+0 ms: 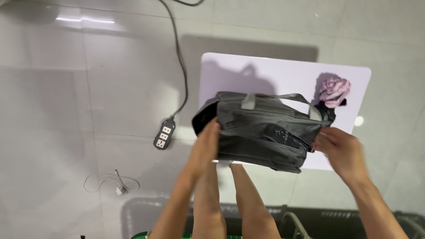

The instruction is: The person gathers daily essentials including a watch, wallet, cash, and an ID card, then places them into a gray bag and a pink bag. They open a drawer to store the wallet, retrieve cash from the gray bag, and organize items on a small table before placing the ID card into the gray bag.

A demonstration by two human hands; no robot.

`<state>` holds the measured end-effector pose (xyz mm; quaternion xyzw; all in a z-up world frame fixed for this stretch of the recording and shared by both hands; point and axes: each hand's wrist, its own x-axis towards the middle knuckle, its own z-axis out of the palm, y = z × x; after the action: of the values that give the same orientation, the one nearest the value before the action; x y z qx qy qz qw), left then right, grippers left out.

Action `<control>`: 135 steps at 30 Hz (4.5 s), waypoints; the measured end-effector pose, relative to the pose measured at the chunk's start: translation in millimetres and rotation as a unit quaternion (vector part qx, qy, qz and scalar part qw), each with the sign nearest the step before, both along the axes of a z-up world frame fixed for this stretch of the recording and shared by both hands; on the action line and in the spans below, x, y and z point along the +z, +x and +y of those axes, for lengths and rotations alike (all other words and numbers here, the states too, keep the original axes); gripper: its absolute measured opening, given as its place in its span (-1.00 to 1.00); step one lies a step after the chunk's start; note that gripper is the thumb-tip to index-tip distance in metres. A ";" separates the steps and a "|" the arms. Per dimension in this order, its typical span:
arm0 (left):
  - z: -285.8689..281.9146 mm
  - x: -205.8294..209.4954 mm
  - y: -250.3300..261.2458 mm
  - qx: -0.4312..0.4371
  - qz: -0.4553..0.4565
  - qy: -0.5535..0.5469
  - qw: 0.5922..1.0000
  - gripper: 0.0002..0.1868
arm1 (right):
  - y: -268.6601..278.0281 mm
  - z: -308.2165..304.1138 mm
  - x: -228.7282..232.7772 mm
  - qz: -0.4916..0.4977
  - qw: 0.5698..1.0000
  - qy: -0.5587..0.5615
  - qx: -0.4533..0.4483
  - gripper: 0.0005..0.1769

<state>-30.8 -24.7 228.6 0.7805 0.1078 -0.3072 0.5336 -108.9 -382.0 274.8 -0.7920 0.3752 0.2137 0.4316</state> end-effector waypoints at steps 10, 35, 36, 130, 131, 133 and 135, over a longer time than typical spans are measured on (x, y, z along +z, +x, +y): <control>-27.1 89.0 -38.2 -0.003 -0.224 0.161 0.961 -0.43 | 63.7 119.7 73.9 0.062 0.945 0.298 -0.122 -0.69; -33.4 -142.9 -17.1 -0.282 0.014 0.356 0.891 -0.51 | -10.3 16.4 31.4 -0.101 0.907 0.228 -0.340 -0.71; -28.8 -141.6 -22.1 -0.288 0.040 0.354 0.889 -0.53 | -15.1 13.9 21.2 -0.098 0.904 0.219 -0.355 -0.72; -57.8 47.5 0.3 -0.240 -0.180 0.080 0.950 -0.68 | -34.3 -132.1 -243.7 0.068 0.966 -0.249 -0.010 -0.08; -58.8 47.7 0.0 -0.235 -0.188 0.074 0.951 -0.66 | -30.1 -128.8 -232.6 0.078 0.977 -0.184 -0.069 -0.17; -59.2 53.9 -6.4 -0.237 -0.181 0.074 0.951 -0.67 | -21.8 -138.2 -191.0 0.103 0.976 -0.053 -0.185 -0.34; -62.9 58.4 -4.6 -0.250 -0.170 0.085 0.949 -0.70 | -16.9 -132.5 -143.0 0.058 0.981 0.037 -0.179 -0.39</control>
<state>-35.4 -87.7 287.0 0.8655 -0.1577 -0.2834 0.3817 -125.8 -514.6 131.8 -0.6812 0.5275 0.1925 0.4696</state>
